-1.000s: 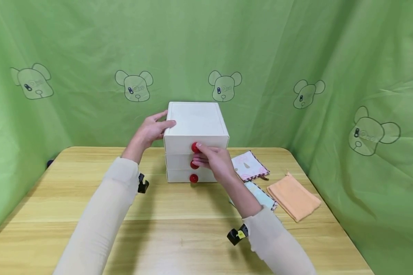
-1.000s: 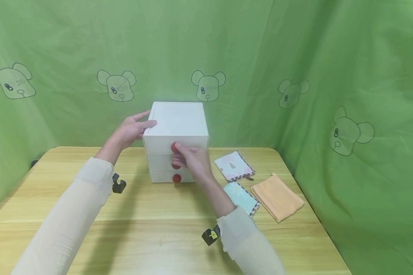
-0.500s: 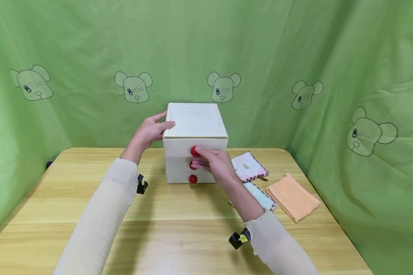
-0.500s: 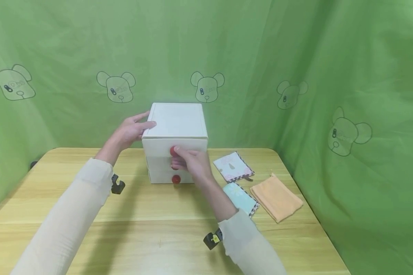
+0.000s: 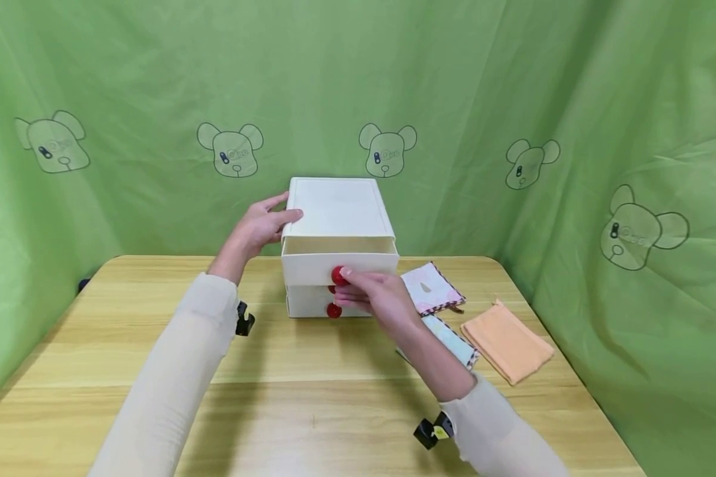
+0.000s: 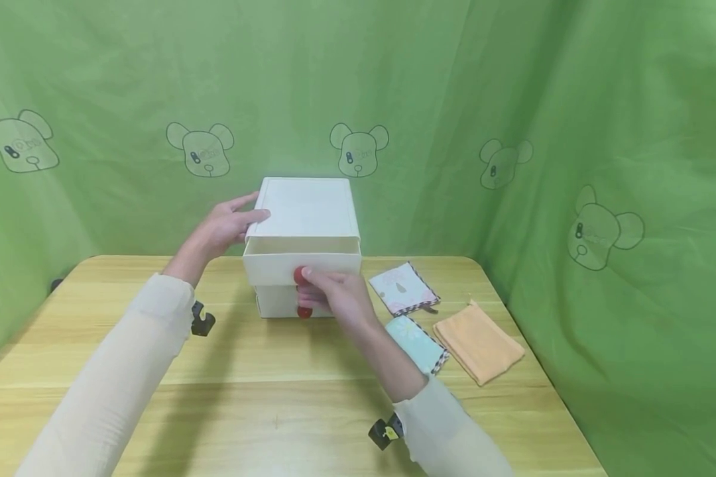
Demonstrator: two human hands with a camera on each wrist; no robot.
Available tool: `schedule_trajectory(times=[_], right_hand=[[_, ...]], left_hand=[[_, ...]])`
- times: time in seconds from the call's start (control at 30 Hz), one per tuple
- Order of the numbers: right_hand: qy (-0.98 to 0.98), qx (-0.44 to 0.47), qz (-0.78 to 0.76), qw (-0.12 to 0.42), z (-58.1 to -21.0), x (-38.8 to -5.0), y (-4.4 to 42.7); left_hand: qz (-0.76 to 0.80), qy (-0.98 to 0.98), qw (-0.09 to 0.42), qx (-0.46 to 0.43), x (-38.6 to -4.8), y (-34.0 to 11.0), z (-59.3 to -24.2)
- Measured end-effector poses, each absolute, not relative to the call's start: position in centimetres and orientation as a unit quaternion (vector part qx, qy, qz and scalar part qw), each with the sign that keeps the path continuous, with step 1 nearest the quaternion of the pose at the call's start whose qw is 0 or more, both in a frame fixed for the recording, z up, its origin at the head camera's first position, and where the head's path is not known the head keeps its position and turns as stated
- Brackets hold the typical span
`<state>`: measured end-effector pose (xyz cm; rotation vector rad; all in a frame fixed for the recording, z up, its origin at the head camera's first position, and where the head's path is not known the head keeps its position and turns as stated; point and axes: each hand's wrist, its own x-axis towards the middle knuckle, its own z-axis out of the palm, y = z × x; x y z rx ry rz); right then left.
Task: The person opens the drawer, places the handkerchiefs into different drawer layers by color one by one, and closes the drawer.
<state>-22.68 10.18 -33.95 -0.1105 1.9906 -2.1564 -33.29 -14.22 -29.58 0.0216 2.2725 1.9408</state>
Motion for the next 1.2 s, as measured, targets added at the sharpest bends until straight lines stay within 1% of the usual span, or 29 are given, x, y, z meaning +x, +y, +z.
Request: schedule_trajectory(times=[0.3,0.77,1.2], right_hand=[[0.661,-0.037,-0.742,0.109,-34.1,-20.8,10.4],[0.641,-0.026,-0.757,0.125,-34.1,-18.1,10.5],[0.650,-0.038,-0.746,0.139,-34.5,-17.0,10.9]], left_hand=[[0.653,0.752,0.083,0.006,-33.2,-14.2,-29.4],[0.645,0.761,0.077,0.002,-33.2,-14.1,-29.4],[0.638,0.766,0.077,0.006,-33.1,-14.2,-29.4]])
